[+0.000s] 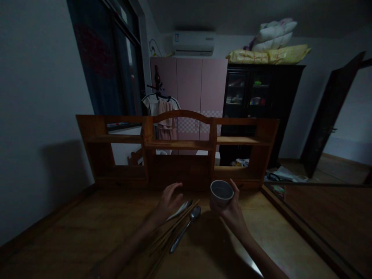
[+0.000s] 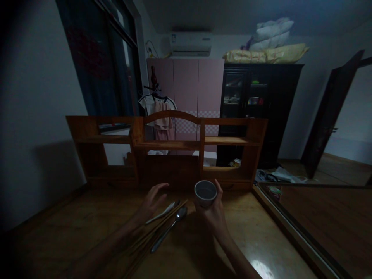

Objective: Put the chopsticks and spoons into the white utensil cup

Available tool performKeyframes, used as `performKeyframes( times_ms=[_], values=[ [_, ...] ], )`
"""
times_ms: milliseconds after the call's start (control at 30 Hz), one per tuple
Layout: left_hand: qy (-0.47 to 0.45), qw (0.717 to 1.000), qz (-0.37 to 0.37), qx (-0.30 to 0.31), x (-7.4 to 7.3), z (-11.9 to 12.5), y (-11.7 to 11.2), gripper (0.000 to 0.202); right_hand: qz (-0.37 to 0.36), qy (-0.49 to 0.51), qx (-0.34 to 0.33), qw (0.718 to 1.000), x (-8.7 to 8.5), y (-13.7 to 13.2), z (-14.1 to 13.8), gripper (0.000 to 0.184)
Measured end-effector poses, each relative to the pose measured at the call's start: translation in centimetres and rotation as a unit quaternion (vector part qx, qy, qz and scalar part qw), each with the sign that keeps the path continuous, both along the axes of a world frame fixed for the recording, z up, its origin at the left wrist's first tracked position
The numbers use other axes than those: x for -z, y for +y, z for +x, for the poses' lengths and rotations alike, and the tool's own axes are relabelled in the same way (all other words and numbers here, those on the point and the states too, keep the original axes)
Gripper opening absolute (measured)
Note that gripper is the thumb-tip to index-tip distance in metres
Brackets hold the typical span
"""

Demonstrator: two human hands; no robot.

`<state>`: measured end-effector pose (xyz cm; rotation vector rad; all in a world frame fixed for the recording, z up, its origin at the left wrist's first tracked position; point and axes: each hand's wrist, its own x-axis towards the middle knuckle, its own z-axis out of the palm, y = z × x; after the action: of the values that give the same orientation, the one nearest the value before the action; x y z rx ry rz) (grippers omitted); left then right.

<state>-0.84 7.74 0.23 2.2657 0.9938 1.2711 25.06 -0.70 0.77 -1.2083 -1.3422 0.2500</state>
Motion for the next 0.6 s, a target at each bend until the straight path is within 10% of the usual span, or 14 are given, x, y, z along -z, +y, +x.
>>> performKeyframes(
  times_ms=[233,600],
  values=[
    [-0.052,0.992,0.044,-0.106,3.0,-3.0,2.4,0.026,-0.009,-0.021,0.008,1.0,1.3,1.7,1.8,0.1],
    [-0.046,0.992,0.036,-0.111,4.0,-4.0,2.2,0.022,-0.056,-0.035,0.035,0.997,3.1,2.8,1.7,0.099]
  ],
)
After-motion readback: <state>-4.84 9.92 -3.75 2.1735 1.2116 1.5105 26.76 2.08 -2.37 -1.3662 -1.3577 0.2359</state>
